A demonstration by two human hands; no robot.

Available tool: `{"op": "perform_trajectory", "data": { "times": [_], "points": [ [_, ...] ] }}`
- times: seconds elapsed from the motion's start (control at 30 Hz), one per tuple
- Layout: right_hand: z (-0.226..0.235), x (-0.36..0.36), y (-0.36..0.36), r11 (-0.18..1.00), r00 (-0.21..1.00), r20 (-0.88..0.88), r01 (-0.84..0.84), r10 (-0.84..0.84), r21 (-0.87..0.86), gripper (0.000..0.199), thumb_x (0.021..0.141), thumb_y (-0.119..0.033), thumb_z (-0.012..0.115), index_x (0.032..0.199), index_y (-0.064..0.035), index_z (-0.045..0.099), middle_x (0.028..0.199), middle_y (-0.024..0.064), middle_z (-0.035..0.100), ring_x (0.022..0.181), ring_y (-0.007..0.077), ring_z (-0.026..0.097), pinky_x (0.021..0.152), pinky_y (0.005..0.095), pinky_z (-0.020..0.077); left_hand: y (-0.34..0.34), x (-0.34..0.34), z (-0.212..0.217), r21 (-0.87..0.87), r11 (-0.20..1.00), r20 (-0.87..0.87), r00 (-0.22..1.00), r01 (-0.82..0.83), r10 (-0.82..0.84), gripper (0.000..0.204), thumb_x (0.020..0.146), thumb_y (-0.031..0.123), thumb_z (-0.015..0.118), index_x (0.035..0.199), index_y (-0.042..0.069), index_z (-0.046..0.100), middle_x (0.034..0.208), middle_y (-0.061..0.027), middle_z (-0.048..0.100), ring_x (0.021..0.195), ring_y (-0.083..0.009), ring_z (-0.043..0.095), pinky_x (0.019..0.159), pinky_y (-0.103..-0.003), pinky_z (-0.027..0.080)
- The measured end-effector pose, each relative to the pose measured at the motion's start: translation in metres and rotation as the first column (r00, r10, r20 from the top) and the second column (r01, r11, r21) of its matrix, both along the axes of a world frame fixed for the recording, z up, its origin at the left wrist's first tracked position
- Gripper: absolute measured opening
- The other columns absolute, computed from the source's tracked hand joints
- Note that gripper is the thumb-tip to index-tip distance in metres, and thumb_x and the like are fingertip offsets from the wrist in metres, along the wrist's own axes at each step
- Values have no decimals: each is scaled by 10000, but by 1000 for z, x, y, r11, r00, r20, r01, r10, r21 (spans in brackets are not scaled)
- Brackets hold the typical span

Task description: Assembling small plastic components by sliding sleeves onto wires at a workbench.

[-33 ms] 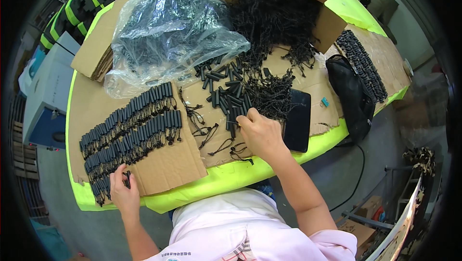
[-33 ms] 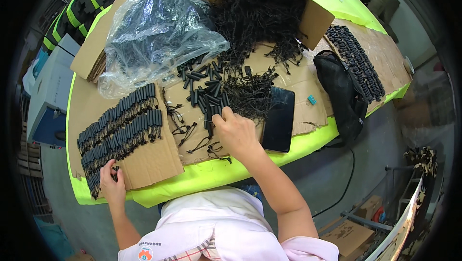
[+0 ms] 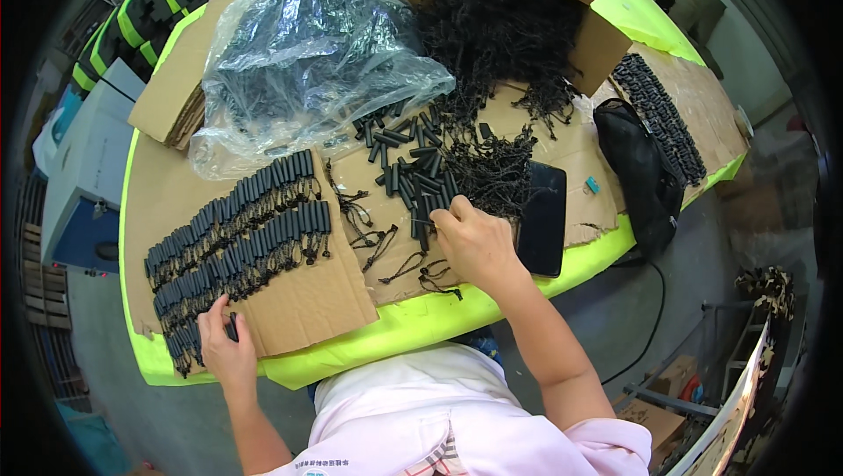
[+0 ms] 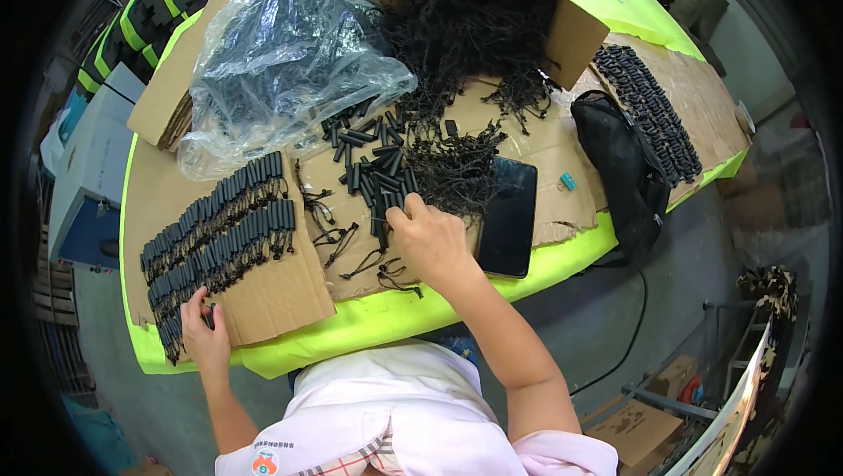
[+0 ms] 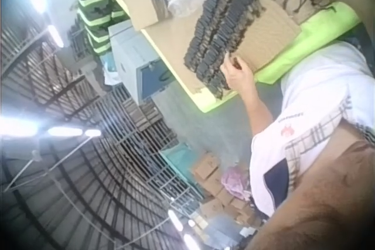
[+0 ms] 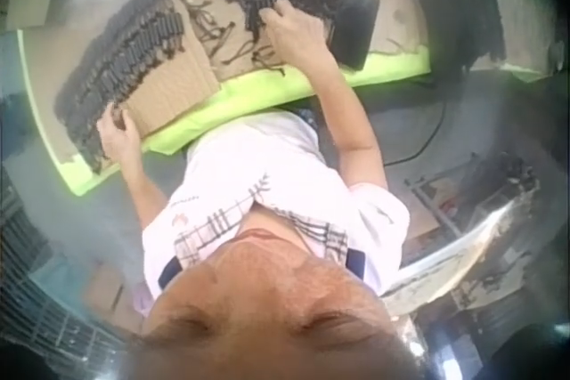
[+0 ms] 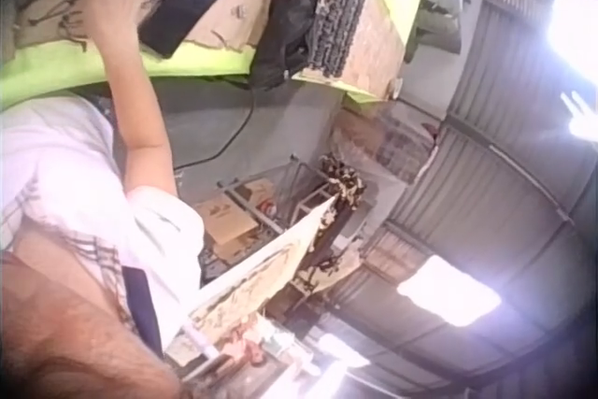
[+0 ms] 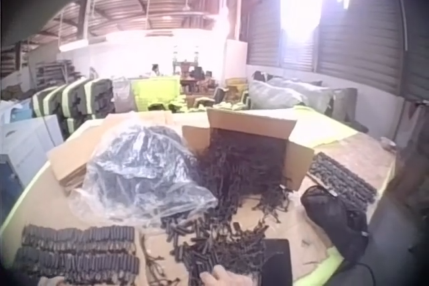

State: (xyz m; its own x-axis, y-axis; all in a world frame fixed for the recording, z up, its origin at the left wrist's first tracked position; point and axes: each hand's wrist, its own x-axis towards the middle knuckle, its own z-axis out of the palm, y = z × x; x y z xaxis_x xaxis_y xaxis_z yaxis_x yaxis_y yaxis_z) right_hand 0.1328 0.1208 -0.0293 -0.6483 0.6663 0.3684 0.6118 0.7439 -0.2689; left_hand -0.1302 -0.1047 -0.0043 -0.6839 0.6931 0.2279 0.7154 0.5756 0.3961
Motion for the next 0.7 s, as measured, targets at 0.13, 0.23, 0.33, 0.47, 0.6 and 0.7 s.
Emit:
{"op": "perform_trajectory", "data": {
  "times": [0.13,0.23,0.33,0.47,0.6,0.7],
  "points": [
    [3,2,0,999,1000,-3,-19,18,-39,169,728,-95,618,894,-96,587,778,52,492,622,222,578,501,333,470,53,36,8,234,935,30,960,264,-279,182,738,58,615,915,25,594,756,-111,538,638,-224,535,597,-321,443],
    [4,3,3,998,999,45,-19,22,-68,152,729,-95,622,877,-93,586,796,56,500,653,227,585,523,333,477,105,78,12,221,838,153,831,499,-535,126,750,71,616,858,7,601,769,-116,567,660,-232,569,598,-330,457],
    [6,1,3,991,994,-109,-11,-4,-136,136,722,-85,617,850,-80,573,851,82,518,669,250,596,538,346,486,147,104,-4,170,789,120,782,591,-612,144,740,112,635,805,-5,582,744,-136,586,657,-260,591,592,-340,466],
    [0,14,2,964,798,-586,-24,-142,-266,136,738,-21,632,861,-32,575,847,69,579,624,148,582,524,259,465,177,123,-13,52,812,252,779,581,-574,220,715,152,653,804,-12,536,694,-186,596,649,-346,593,603,-399,474],
    [17,20,-21,695,484,-718,-271,-500,-666,111,787,13,628,888,12,582,746,-13,574,649,7,491,538,149,406,183,127,-12,-69,803,278,784,592,-554,199,719,129,627,823,-17,541,715,-210,605,675,-372,598,631,-427,480],
    [12,22,-31,529,435,-666,-405,-605,-746,115,792,-5,637,894,16,588,744,-26,569,656,8,499,558,145,411,182,130,-2,-131,775,287,772,618,-567,154,714,60,565,827,-19,497,755,-253,599,707,-398,603,646,-454,491]
  ]
}}
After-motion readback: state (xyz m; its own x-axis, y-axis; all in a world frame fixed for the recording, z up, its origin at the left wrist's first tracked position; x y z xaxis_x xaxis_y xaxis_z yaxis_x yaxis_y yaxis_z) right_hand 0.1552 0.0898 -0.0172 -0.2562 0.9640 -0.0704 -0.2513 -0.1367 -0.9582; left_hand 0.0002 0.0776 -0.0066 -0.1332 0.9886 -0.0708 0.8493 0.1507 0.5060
